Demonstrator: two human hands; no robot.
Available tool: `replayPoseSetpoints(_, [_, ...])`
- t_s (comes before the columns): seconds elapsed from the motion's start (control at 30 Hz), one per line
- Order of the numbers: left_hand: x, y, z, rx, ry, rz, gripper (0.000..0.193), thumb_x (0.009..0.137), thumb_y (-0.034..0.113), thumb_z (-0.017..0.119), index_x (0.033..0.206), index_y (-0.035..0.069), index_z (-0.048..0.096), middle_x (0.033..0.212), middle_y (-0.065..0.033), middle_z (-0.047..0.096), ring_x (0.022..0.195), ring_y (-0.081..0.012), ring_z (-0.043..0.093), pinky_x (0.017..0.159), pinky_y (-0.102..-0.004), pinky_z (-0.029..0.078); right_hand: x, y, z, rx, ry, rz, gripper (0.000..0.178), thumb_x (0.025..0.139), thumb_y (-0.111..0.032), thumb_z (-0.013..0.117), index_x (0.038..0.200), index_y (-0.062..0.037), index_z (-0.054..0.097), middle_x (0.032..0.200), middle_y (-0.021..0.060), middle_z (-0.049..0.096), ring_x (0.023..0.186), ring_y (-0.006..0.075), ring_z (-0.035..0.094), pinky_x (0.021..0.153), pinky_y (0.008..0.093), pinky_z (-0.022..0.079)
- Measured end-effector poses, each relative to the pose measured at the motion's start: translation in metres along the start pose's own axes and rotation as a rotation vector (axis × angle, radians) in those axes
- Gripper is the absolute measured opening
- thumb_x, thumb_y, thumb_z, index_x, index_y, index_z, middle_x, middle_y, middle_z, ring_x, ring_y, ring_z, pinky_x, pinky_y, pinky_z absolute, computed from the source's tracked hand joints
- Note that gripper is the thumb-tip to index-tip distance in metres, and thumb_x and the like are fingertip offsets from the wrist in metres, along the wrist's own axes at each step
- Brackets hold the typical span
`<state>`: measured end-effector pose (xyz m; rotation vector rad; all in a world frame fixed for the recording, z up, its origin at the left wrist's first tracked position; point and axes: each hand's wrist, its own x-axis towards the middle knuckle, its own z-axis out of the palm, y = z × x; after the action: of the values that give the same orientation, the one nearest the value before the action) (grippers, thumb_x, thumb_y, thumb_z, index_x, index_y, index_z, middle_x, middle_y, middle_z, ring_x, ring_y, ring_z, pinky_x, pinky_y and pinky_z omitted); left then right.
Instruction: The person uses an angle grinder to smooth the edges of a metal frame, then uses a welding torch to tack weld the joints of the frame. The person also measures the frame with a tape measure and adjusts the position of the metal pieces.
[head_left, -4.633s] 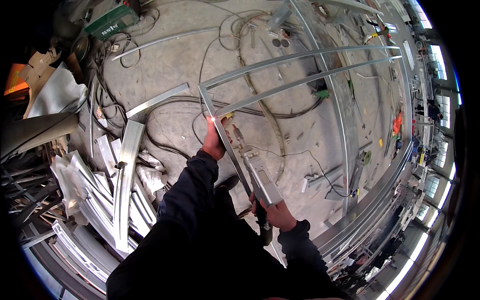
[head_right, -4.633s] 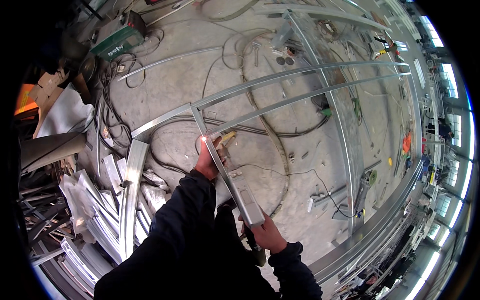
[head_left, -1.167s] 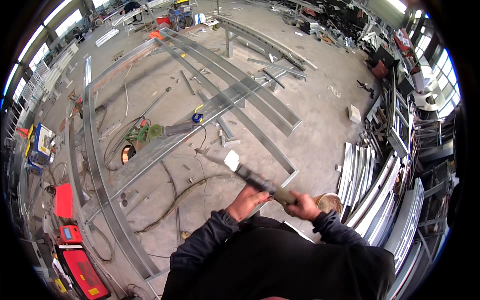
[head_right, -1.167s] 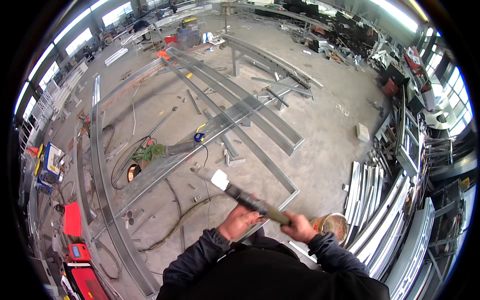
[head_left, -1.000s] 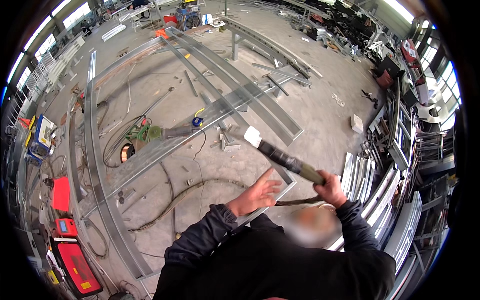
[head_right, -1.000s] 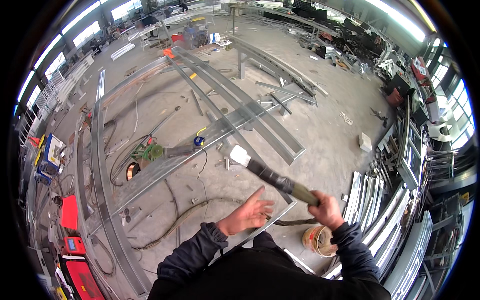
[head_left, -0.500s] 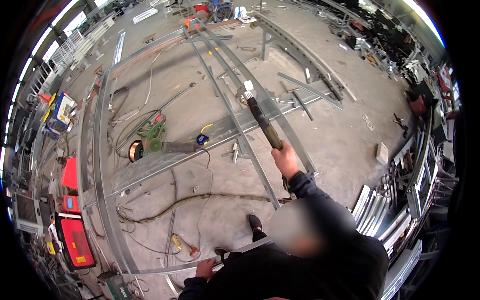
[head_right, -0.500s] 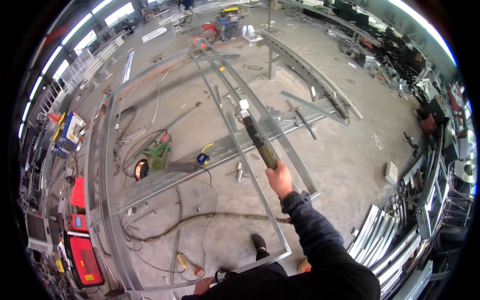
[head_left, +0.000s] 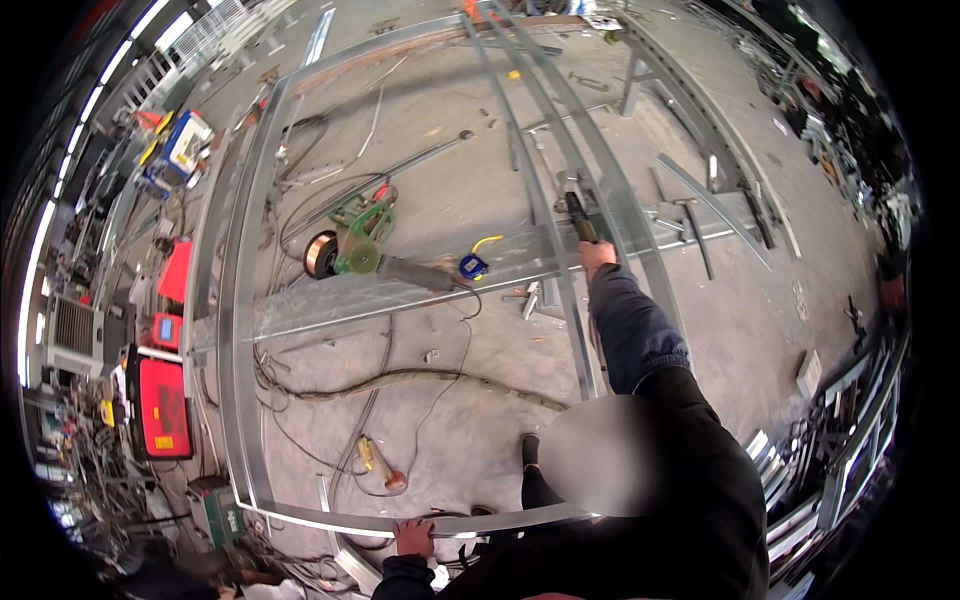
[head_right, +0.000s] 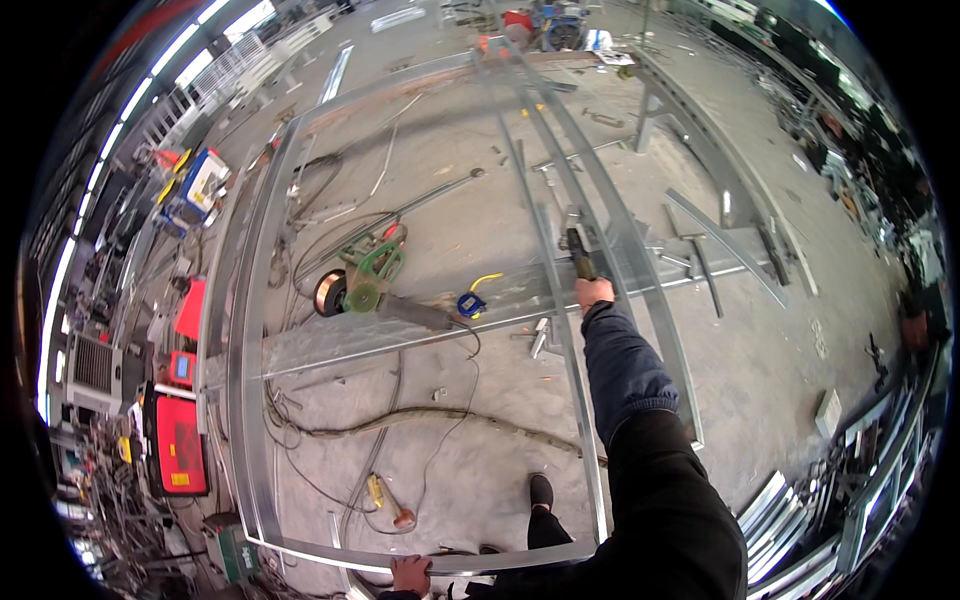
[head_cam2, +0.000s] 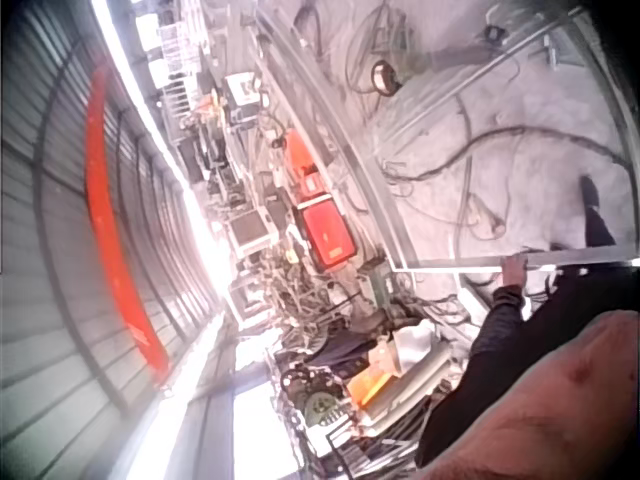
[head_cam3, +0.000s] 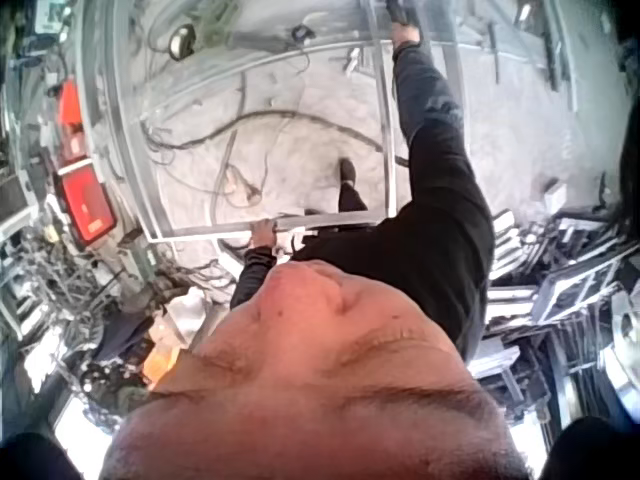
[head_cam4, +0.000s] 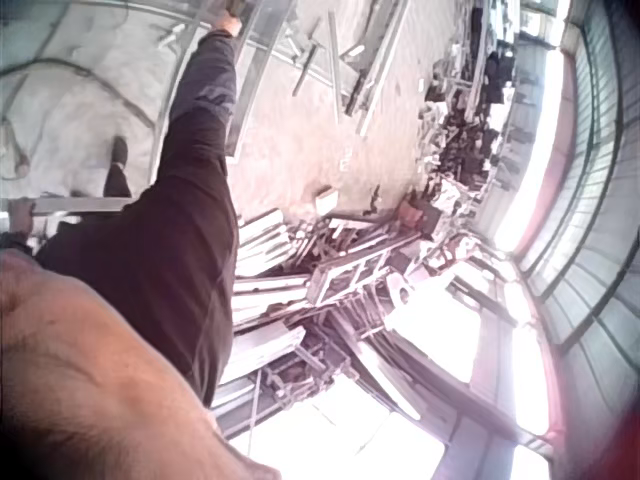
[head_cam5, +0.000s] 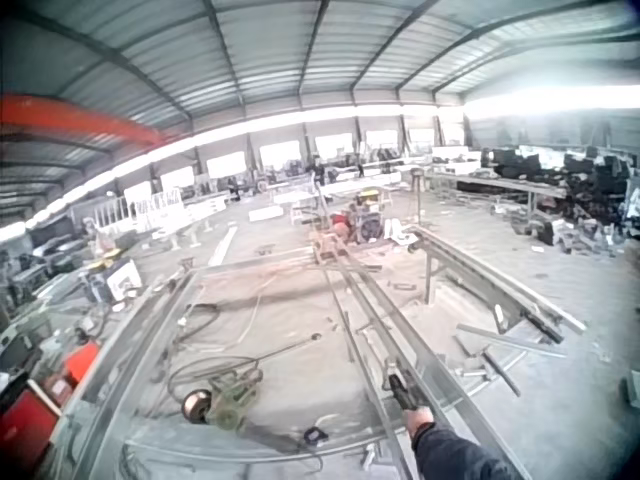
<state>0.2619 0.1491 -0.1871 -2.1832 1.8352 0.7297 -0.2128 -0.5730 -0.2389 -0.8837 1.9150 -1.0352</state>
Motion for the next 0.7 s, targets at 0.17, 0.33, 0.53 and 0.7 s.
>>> replayPoseSetpoints(0.17, [0.000, 0.004, -0.011, -0.003, 0.008, -0.008, 0.033, 0.085, 0.017, 0.066, 0.116, 0.023, 0.076, 0.123, -0.0052, 0.069, 0.122, -0.0360, 0.058, 0.117, -0.0701, 0.026, 0.038, 0.012, 0.027, 0.073, -0.096, -0.029, 0.031, 0.084, -0.019, 0.074, 0.096, 0.0092, 0.070, 0.076, 0.0113, 0.066, 0.067, 0.0219, 0.062, 0.063, 0.0412, 0.048])
replayPoseSetpoints(0.33, [0.003, 0.016, -0.027, -0.039, -0.008, -0.016, 0.034, 0.083, 0.016, 0.067, 0.115, 0.023, 0.076, 0.119, -0.0040, 0.069, 0.121, -0.0339, 0.056, 0.116, -0.0683, 0.029, 0.042, -0.002, 0.035, -0.162, -0.045, -0.400, 0.038, 0.093, -0.023, 0.069, 0.117, 0.0063, 0.067, 0.090, 0.0164, 0.072, 0.081, 0.0284, 0.069, 0.073, 0.0392, 0.052])
replayPoseSetpoints(0.53, [0.006, 0.018, -0.032, -0.054, 0.010, 0.022, 0.037, 0.078, 0.015, 0.073, 0.114, 0.024, 0.076, 0.119, -0.0030, 0.068, 0.120, -0.0329, 0.056, 0.114, -0.0644, 0.031, 0.047, -0.002, 0.008, -0.404, -0.141, -0.442, 0.043, 0.093, -0.009, 0.055, 0.135, -0.0037, 0.065, 0.116, 0.0272, 0.072, 0.112, 0.0446, 0.067, 0.094, 0.0470, 0.053])
replayPoseSetpoints(0.7, [0.010, 0.019, -0.038, -0.027, 0.015, 0.047, 0.037, 0.076, 0.014, 0.075, 0.111, 0.024, 0.075, 0.117, -0.0034, 0.068, 0.118, -0.0324, 0.057, 0.111, -0.0610, 0.033, 0.038, 0.000, 0.007, -0.651, -0.177, -0.471, 0.050, 0.088, -0.006, 0.052, 0.135, -0.0096, 0.067, 0.116, 0.0271, 0.072, 0.115, 0.0433, 0.067, 0.101, 0.0467, 0.053])
